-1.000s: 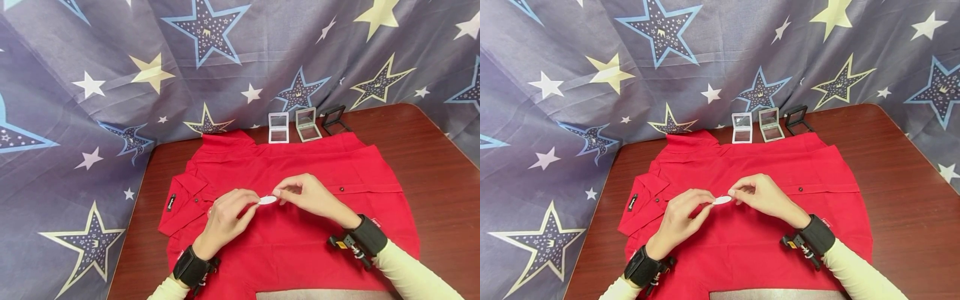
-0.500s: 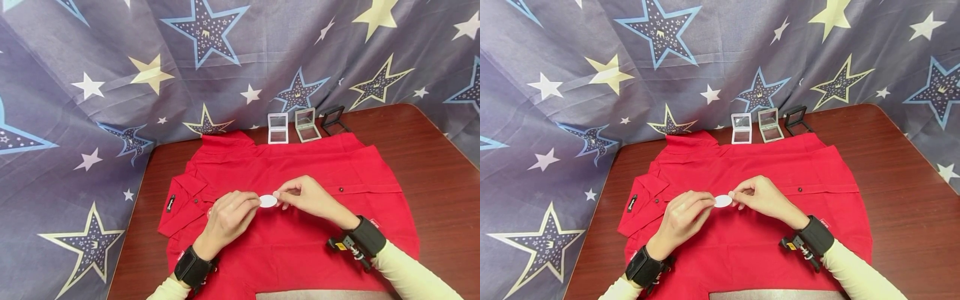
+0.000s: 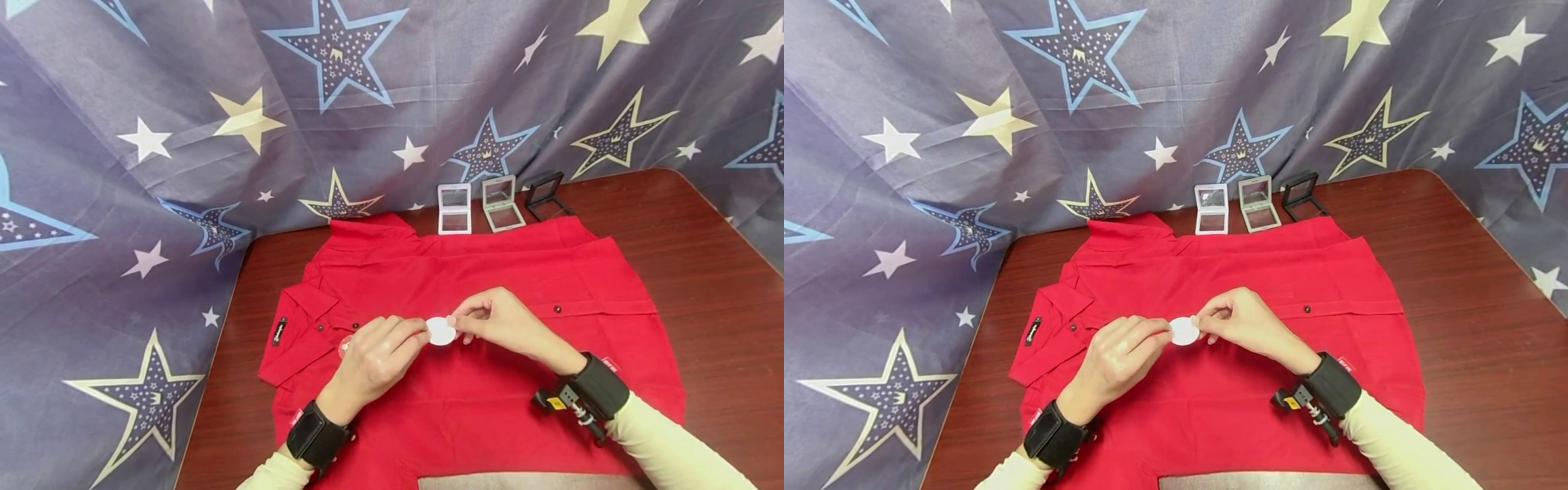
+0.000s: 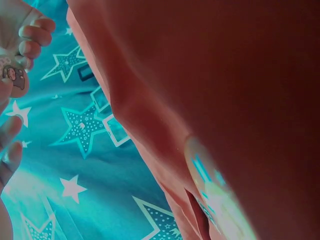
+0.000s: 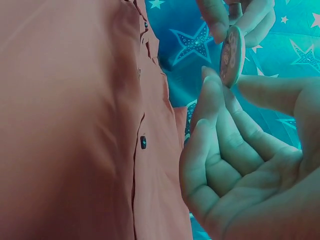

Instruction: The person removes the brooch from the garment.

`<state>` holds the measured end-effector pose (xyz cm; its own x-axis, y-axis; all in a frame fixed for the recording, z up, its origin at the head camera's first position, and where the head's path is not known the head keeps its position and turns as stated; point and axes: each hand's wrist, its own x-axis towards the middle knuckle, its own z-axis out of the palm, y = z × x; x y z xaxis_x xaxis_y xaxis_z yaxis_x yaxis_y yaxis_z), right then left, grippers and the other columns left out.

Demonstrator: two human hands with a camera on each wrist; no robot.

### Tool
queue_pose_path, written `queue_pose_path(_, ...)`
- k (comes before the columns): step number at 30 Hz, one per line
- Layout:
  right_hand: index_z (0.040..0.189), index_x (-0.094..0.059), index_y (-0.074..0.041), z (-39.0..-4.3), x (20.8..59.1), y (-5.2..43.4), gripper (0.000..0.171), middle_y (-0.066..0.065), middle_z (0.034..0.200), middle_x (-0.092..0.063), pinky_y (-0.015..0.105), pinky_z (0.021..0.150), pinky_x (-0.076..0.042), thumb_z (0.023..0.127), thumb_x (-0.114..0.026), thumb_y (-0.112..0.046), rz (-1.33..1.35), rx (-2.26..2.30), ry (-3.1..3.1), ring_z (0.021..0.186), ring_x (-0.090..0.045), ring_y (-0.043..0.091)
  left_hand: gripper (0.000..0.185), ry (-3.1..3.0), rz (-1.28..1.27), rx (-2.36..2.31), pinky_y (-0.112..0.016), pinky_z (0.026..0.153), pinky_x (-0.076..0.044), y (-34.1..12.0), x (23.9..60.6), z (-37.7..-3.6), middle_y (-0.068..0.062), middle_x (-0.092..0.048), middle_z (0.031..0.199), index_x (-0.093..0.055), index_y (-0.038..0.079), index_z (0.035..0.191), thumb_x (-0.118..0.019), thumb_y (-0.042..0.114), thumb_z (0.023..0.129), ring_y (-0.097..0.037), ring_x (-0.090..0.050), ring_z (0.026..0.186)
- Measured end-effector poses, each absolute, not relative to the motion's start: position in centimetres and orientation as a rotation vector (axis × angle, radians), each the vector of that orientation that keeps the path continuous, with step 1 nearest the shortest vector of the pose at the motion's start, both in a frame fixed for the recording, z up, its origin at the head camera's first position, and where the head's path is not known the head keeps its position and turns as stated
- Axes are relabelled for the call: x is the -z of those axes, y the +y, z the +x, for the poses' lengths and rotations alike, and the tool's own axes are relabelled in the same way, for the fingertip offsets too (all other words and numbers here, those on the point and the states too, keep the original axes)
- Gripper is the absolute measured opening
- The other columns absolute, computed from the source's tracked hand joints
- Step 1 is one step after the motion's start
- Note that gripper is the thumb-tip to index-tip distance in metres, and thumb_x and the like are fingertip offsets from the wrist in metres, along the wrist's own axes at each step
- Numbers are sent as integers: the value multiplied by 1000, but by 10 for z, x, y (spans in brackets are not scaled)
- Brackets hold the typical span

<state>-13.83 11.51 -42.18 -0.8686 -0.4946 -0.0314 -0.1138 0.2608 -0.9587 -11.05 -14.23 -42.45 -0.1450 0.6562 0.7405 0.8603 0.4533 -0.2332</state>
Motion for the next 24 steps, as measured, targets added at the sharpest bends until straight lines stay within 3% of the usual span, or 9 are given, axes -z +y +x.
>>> queue_pose_path(15,97,-80,-7,-138,420,114,11,19,84,-75,42,62,-59,90,-79,-17,-489,1676,2193,73,-71,43,9,-1870,-1320,309,-24,60,-47,-142,426,-112,-6,-73,108,-76,5,99,-71,3,92,-18,-66,82)
queue_pose_path(24,96,-80,-9,-137,420,116,9,13,83,-75,41,62,-58,91,-79,-16,-511,1664,2208,73,-70,42,13,-1872,-1339,366,-24,61,-50,-142,426,-112,-6,-73,106,-76,5,101,-76,4,88,-18,-67,83)
